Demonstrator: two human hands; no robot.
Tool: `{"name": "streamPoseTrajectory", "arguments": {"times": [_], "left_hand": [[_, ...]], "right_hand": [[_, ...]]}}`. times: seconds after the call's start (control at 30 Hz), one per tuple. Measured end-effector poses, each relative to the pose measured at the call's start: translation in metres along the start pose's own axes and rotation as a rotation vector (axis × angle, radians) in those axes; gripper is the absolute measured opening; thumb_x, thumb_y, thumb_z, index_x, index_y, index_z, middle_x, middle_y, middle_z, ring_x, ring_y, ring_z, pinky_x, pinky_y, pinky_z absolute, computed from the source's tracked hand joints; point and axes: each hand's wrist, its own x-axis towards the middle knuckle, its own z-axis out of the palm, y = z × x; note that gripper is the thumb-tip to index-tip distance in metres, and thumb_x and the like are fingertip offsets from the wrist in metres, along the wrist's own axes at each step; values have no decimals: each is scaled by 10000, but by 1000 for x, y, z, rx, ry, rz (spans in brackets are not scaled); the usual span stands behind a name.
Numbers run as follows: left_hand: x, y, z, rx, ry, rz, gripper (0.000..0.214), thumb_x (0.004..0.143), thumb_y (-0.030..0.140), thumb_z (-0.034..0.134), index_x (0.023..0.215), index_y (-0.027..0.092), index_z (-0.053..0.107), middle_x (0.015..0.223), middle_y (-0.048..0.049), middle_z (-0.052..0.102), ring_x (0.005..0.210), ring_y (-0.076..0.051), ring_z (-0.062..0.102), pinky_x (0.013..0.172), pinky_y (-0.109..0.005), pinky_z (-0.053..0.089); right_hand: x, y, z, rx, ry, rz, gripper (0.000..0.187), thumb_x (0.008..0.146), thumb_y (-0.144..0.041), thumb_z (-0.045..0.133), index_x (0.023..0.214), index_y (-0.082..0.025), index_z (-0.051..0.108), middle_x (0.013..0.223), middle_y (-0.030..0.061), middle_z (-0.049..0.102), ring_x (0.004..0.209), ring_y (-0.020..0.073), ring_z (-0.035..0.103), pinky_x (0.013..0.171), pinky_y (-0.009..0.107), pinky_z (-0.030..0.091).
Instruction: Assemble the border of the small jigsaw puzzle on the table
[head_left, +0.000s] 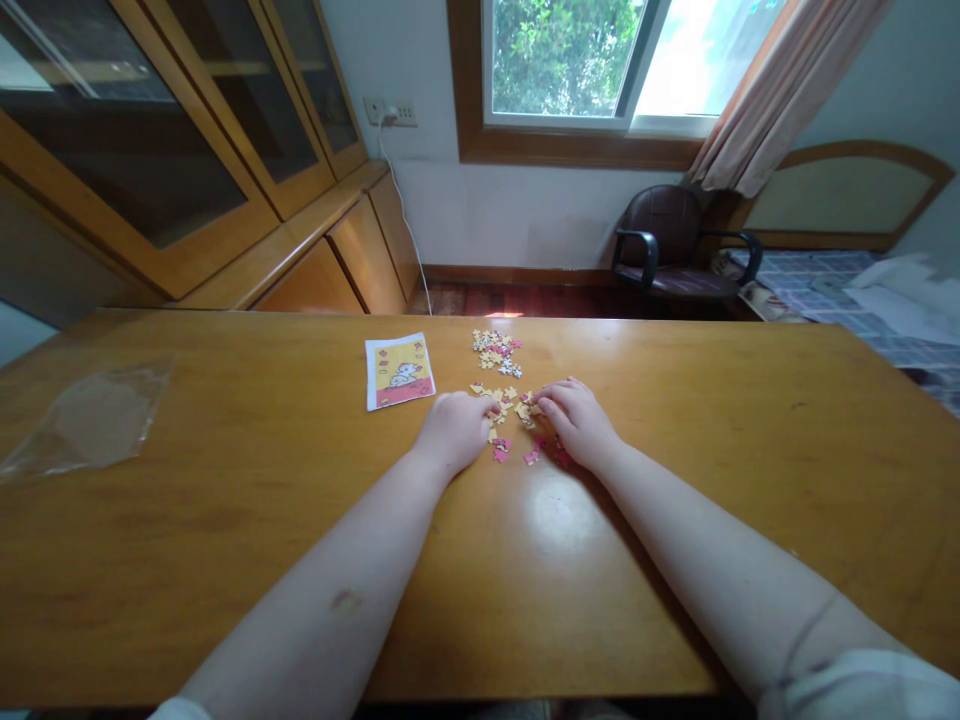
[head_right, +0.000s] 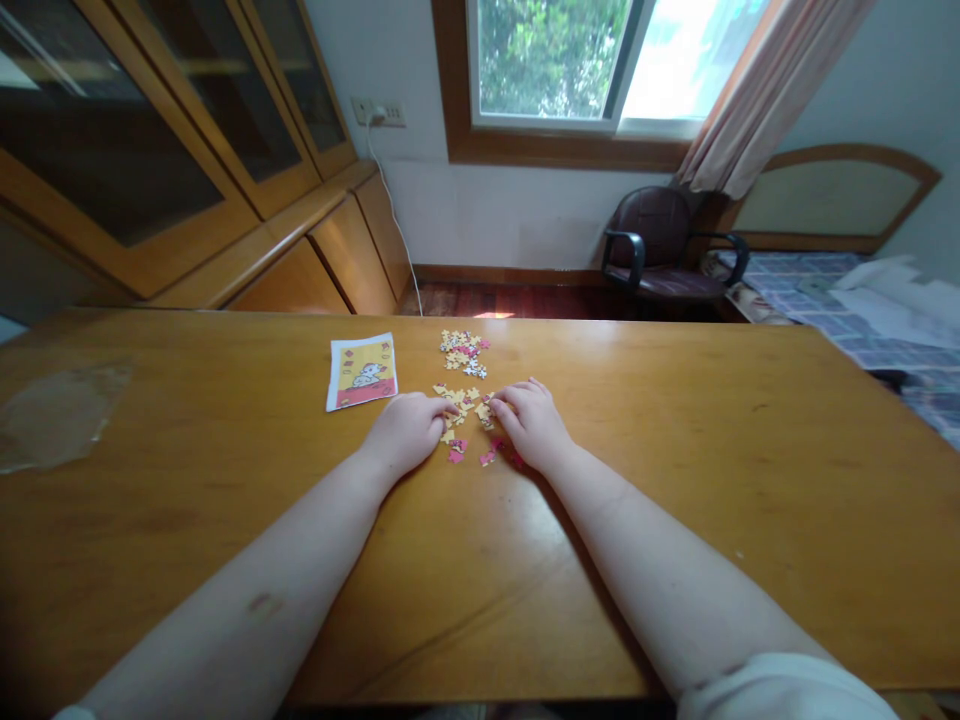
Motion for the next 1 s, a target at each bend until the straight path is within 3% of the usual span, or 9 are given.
{"name": "streamPoseTrajectory", "arguments": {"times": [0.17,0.27,0.37,0.5,0.67,0.83,1.0], "left_hand": [[0,-1,2,-18,41,20,337,820,183,475,1010,257,743,874,-46,732,841,-228,648,807,-353,483],[0,-2,3,-30,49,35,345,816,153,465,1014,249,730,895,-40,731,870,-231,635,822,-362,479],[0,-3,6,-52,108,37,380,795,117,460,1078,220,692,1035,-51,710,990,-239,604,899,-375,463],[1,-7,14,-15,134,-44,452,779,129,476,1206,163,620,1271,-115,604,1145,-297,540,1001,-449,417],[3,-11,20,14,95,-114,475,795,145,469,1257,136,581,1305,-140,584,1189,-326,520,1025,-485,403],[4,-9,19,-35,65,-36,433,831,175,463,1244,191,591,1267,-94,621,1180,-294,535,1029,-457,405],[1,-7,15,-85,60,33,501,781,149,494,1274,191,568,1318,-87,581,1213,-266,509,1057,-439,385]], "right_hand": [[0,4,0,-1,74,41,357,969,-372,370,849,-207,663,871,55,706,909,213,606,1028,412,324],[1,9,0,37,154,139,383,962,-394,360,822,-202,660,850,67,704,876,220,614,903,373,411],[1,14,0,108,243,256,385,950,-421,355,841,-200,652,878,75,705,884,226,623,803,337,443],[1,17,-1,183,328,288,362,944,-374,327,850,-196,627,872,63,695,878,210,625,800,316,445],[0,12,-3,85,208,294,418,949,-342,301,661,-209,573,666,28,646,697,185,595,684,290,415],[1,8,-1,5,58,153,441,964,-355,307,677,-208,607,709,35,669,756,195,596,734,298,407],[0,7,-2,36,78,99,453,970,-356,311,678,-208,623,731,33,682,753,184,602,758,300,410]]}}
